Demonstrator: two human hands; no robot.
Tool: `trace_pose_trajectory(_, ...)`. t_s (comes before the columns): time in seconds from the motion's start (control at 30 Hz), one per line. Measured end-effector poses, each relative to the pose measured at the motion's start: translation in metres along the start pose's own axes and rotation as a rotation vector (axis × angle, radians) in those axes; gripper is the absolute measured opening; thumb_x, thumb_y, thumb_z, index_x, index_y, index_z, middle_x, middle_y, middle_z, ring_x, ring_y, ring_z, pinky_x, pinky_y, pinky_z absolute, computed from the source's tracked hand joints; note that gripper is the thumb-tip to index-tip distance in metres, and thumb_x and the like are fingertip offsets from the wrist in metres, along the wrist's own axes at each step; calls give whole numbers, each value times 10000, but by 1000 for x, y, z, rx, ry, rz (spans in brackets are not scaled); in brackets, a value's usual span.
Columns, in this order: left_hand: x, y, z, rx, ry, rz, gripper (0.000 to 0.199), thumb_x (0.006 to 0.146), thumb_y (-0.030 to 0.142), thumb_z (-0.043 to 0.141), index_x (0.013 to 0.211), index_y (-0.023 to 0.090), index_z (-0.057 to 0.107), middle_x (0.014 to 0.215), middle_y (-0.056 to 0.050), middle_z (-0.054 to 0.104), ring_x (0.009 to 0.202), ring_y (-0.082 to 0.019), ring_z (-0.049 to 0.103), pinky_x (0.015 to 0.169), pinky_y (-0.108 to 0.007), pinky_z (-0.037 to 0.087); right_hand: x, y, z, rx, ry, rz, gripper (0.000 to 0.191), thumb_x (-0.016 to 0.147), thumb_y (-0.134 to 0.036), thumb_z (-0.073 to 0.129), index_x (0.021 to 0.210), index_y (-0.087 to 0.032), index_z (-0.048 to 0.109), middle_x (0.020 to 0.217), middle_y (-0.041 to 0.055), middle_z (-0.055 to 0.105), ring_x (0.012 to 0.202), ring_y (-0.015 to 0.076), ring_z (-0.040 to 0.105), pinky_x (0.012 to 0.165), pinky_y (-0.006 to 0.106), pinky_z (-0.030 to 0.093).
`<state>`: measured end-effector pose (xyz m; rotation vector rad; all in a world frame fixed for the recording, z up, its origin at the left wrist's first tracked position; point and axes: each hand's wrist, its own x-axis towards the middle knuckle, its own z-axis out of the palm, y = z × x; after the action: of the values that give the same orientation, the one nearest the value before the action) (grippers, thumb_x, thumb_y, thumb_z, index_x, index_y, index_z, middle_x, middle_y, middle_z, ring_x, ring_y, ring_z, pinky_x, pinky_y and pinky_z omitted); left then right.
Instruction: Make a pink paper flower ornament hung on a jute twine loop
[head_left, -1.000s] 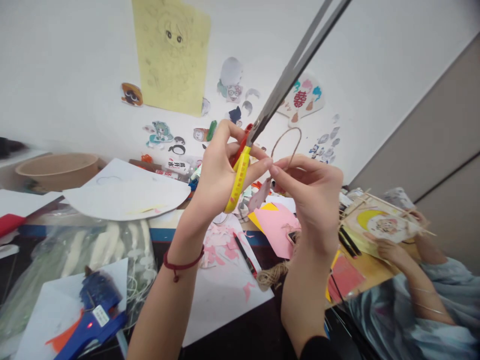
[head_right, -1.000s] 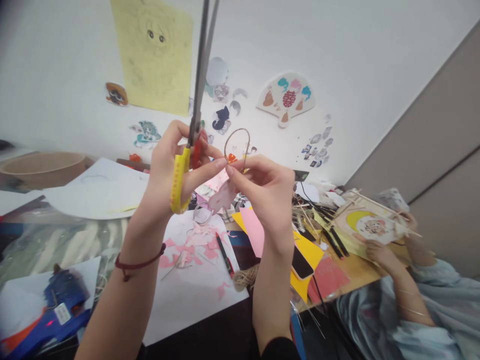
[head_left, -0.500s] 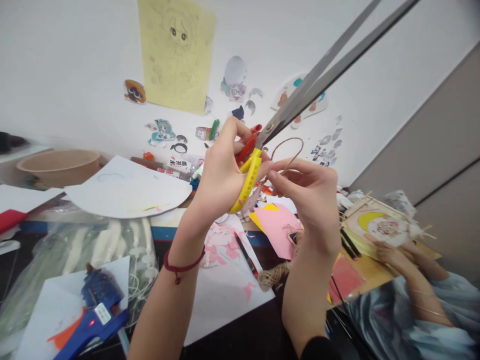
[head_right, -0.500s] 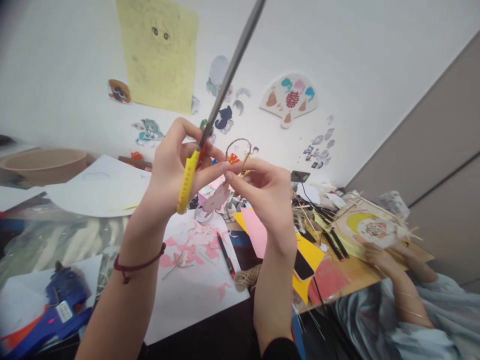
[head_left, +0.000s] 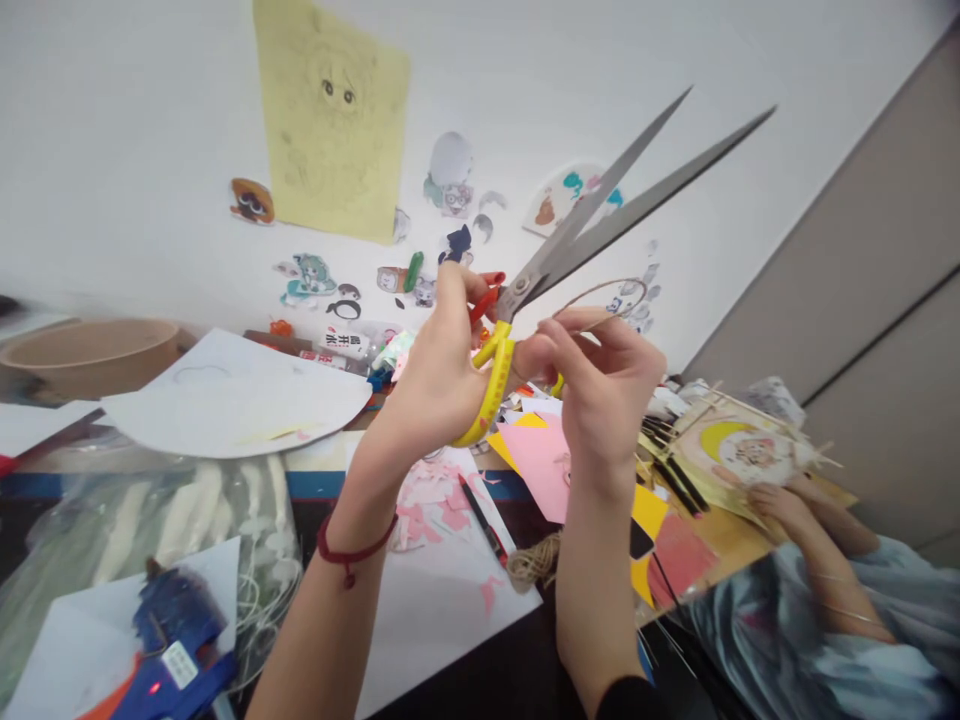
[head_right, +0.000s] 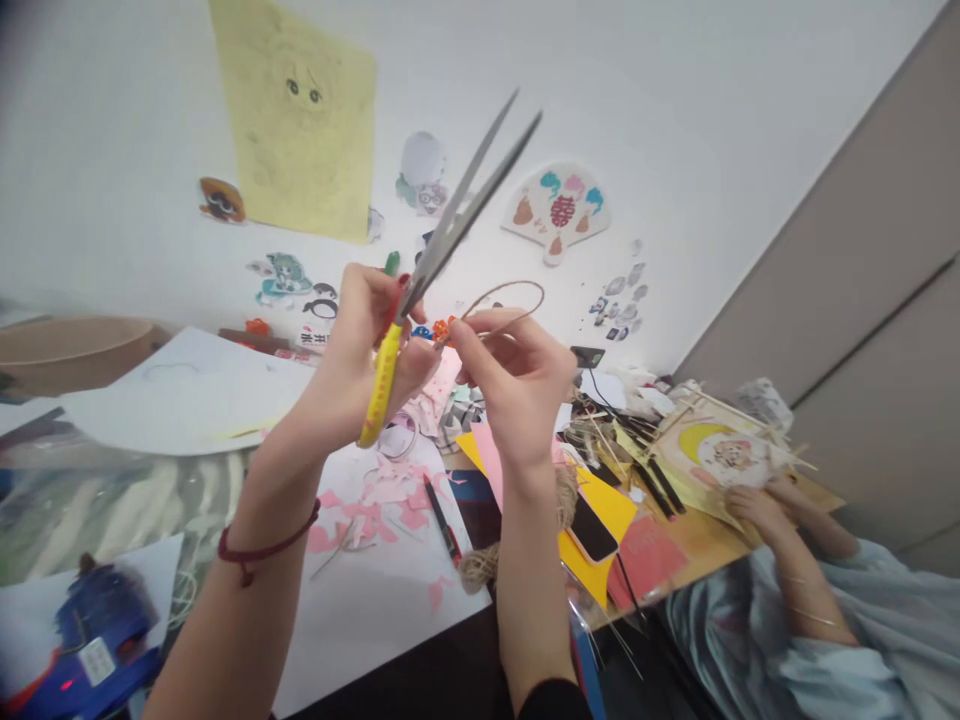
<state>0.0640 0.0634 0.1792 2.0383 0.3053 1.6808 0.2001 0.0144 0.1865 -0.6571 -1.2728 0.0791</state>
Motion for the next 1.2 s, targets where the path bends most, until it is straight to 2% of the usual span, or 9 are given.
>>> trace_pose_trajectory(0.13, -1, 6, 2, 208, -34, -22, 587, 769, 553, 773, 1092, 243, 392, 1162, -94, 566, 975, -239, 591, 716, -367, 478, 1, 2, 1, 42, 133, -98, 75, 795, -190, 788, 773, -211, 719, 684, -54, 647, 476, 48, 535, 435, 202, 444)
trace_pose_trajectory(0.3, 0, 9, 7, 289, -107, -53, 548, 773, 509, 737, 1074, 225, 377, 1089, -88, 593, 939, -243, 589, 710, -363, 442, 1, 0, -4, 63, 211, -146, 93, 813, -171, 755, 767, -211, 685, 655, -69, 584, 463, 42, 511, 431, 198, 441)
trace_pose_trajectory(0.57, 2, 11, 7, 273, -150, -76, 565, 777, 627, 701, 1015, 228, 378, 1138, -99, 614, 1028, -273, 608, 826, -407, 474, 2, 1, -10, 57, 200, -183, 66, 800, -173, 751, 833, -214, 711, 716, -51, 632, 496, 49, 505, 424, 203, 445)
trace_pose_trajectory(0.87, 4, 12, 7, 257, -105, -44, 567, 762, 678, 711, 900, 231, 390, 915, -19, 637, 767, -165, 577, 684, -305, 449, 3, -1, -12, 17, 165, -203, 72, 824, -152, 725, 825, -219, 701, 696, -54, 610, 491, 52, 530, 427, 206, 456)
trace_pose_trajectory(1.2, 4, 7, 2, 225, -117, -35, 535, 747, 637, 766, 870, 221, 453, 795, 27, 584, 686, -121, 486, 622, -266, 371, 6, 2, -17, 43, 135, -219, 83, 805, -144, 759, 843, -215, 736, 697, -58, 621, 465, 40, 497, 406, 209, 416)
